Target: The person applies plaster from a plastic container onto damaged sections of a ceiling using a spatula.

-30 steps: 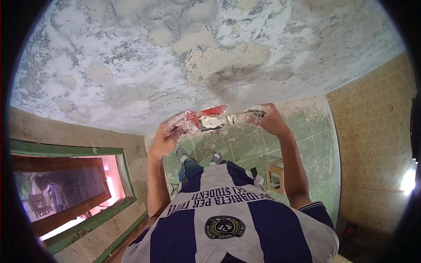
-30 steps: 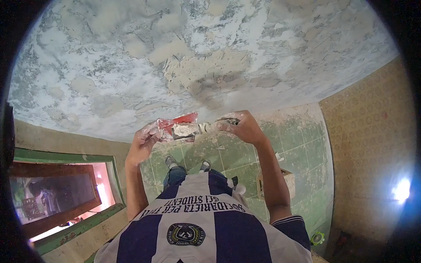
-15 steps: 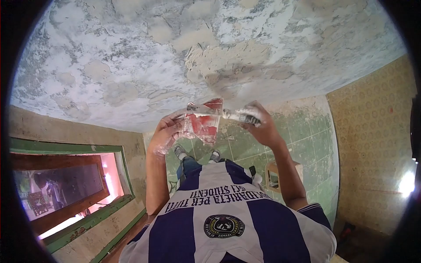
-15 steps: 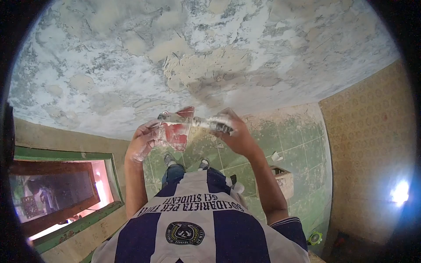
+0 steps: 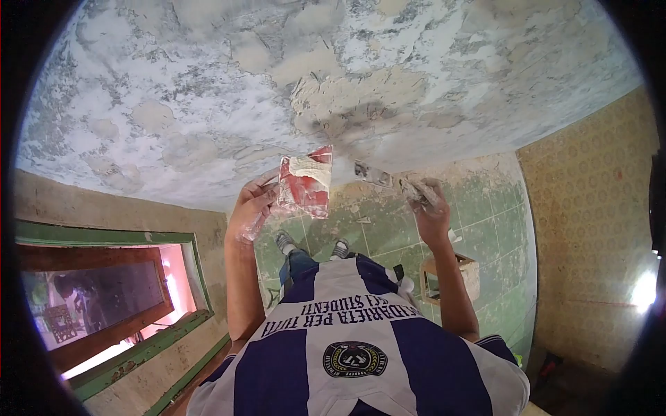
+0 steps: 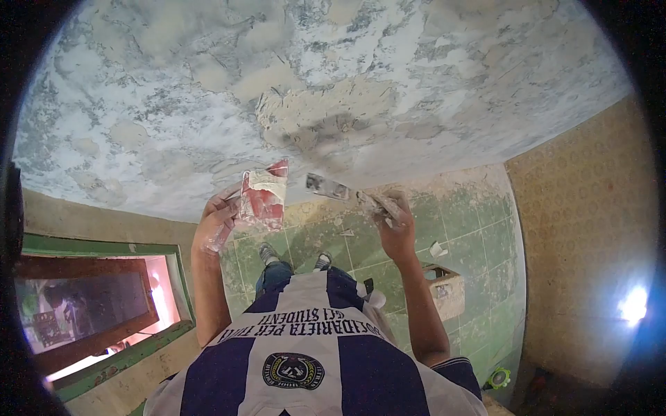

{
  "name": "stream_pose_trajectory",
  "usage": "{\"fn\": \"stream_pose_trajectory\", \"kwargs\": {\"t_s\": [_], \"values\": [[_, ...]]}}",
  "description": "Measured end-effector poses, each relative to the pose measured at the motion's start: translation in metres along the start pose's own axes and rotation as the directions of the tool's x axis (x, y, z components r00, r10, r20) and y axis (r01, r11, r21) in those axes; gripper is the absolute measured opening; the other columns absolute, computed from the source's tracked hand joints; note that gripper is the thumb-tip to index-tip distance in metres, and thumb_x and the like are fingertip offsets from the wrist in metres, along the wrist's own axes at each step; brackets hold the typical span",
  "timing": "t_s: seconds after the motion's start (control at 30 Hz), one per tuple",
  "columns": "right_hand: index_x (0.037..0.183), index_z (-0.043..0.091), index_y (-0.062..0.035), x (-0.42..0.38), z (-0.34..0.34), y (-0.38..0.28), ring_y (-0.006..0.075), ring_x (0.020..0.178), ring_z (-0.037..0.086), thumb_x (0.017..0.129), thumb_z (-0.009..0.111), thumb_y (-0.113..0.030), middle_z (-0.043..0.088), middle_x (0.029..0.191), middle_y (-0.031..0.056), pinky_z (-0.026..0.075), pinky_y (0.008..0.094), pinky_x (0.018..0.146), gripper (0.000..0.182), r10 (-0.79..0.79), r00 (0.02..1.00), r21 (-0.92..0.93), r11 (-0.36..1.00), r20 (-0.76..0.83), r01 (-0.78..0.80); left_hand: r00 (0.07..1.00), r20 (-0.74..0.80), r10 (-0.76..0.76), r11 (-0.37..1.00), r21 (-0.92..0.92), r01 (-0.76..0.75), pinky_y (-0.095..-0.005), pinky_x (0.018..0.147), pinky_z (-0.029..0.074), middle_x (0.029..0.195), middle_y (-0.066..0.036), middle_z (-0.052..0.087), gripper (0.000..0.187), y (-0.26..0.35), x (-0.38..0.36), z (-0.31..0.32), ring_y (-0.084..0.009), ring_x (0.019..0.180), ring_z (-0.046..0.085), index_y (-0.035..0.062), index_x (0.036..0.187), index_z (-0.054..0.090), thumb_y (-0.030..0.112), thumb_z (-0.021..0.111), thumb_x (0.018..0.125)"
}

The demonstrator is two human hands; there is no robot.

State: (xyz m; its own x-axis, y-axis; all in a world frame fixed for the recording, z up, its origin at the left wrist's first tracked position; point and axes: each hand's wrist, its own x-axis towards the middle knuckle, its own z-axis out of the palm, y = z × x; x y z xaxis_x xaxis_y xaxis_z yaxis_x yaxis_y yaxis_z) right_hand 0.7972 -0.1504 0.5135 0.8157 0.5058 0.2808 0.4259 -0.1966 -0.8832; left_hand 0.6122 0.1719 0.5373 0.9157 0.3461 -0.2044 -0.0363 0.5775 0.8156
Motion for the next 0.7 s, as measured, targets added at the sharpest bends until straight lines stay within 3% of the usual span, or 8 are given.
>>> {"fn": "stream_pose_trajectory", "kwargs": {"t_s": [0.1,0.2,0.33,0.43,0.53,0.6,0.63,0.7], "values": [[0.107,0.064,0.0004,0.004,0.024,-0.012,0.0170,0.096,0.058,0.077,0.064,0.012,0.055,0.108,0.0070,0.048,0.0269,0.077,0.031,0.114,0.991,0.232,0.968,-0.066,-0.096,0.998,0.055,-0.023,0.997,0.080,0.019,-0.0302,0.087,0.054,0.118,-0.019,0.064,0.046,0.000,0.006,0.008,-0.0216,0.103,0.066,-0.0097,0.129,0.050,-0.006,0.056,0.084],[0.108,0.065,-0.0020,0.005,0.053,-0.016,0.0199,0.096,0.058,0.075,0.065,0.011,0.055,0.110,0.0079,0.047,0.0283,0.079,0.035,-0.184,0.982,0.006,0.983,-0.050,0.185,0.997,0.064,-0.031,0.997,0.068,0.026,-0.0295,0.086,0.054,0.117,-0.019,0.064,0.046,-0.008,0.012,0.016,-0.0214,0.101,0.066,-0.0094,0.129,0.051,-0.005,0.056,0.084],[0.108,0.065,-0.0017,-0.006,0.061,-0.010,0.0209,0.096,0.058,0.074,0.063,0.012,0.055,0.110,0.0077,0.047,0.0284,0.081,0.036,-0.169,0.983,0.066,0.983,-0.066,0.174,0.999,0.050,0.017,0.997,-0.081,-0.013,-0.0304,0.084,0.056,0.116,-0.020,0.064,0.044,0.001,0.008,0.014,-0.0217,0.097,0.068,-0.0109,0.128,0.051,-0.006,0.054,0.084],[0.110,0.066,-0.0028,-0.011,0.041,0.006,0.0189,0.095,0.057,0.078,0.062,0.013,0.055,0.107,0.0072,0.048,0.0293,0.082,0.036,-0.087,0.993,-0.080,0.993,-0.079,0.081,0.997,-0.083,-0.006,0.994,-0.113,-0.004,-0.0296,0.082,0.055,0.113,-0.018,0.065,0.044,0.013,-0.003,0.010,-0.0217,0.099,0.067,-0.0086,0.127,0.050,-0.008,0.054,0.083],[0.111,0.065,-0.0011,-0.013,0.038,0.011,0.0162,0.091,0.057,0.081,0.062,0.007,0.055,0.105,0.0067,0.048,0.0290,0.079,0.031,0.004,0.998,0.083,0.997,-0.060,0.001,0.998,-0.043,0.050,0.998,-0.035,-0.051,-0.0304,0.083,0.056,0.114,-0.019,0.065,0.045,0.004,0.001,-0.016,-0.0198,0.099,0.066,-0.0112,0.129,0.049,-0.006,0.054,0.085],[0.115,0.062,-0.0002,-0.008,0.042,-0.003,0.0138,0.091,0.058,0.080,0.055,0.006,0.057,0.108,0.0080,0.049,0.0284,0.075,0.036,0.132,0.989,0.463,0.874,0.067,-0.148,0.997,-0.039,0.071,0.997,-0.006,-0.072,-0.0302,0.082,0.056,0.114,-0.018,0.066,0.045,0.002,0.002,-0.016,-0.0194,0.098,0.066,-0.0111,0.129,0.049,-0.006,0.054,0.085],[0.115,0.062,-0.0002,-0.008,0.045,0.000,0.0138,0.091,0.058,0.080,0.055,0.006,0.057,0.108,0.0080,0.049,0.0284,0.075,0.036,0.133,0.989,0.464,0.873,0.064,-0.147,0.998,-0.041,0.055,0.998,0.022,-0.054,-0.0298,0.081,0.055,0.114,-0.018,0.066,0.045,0.004,0.001,-0.004,-0.0187,0.098,0.066,-0.0107,0.130,0.049,-0.005,0.054,0.085],[0.117,0.060,0.0007,-0.009,0.049,0.007,0.0102,0.082,0.055,0.086,0.054,-0.007,0.060,0.100,0.0046,0.047,0.0272,0.068,0.032,-0.001,0.923,0.705,0.646,0.385,-0.293,0.999,-0.040,0.034,0.998,0.049,-0.032,-0.0294,0.081,0.054,0.113,-0.017,0.066,0.045,0.004,0.001,0.011,-0.0181,0.097,0.066,-0.0104,0.130,0.049,-0.005,0.054,0.086]]}}
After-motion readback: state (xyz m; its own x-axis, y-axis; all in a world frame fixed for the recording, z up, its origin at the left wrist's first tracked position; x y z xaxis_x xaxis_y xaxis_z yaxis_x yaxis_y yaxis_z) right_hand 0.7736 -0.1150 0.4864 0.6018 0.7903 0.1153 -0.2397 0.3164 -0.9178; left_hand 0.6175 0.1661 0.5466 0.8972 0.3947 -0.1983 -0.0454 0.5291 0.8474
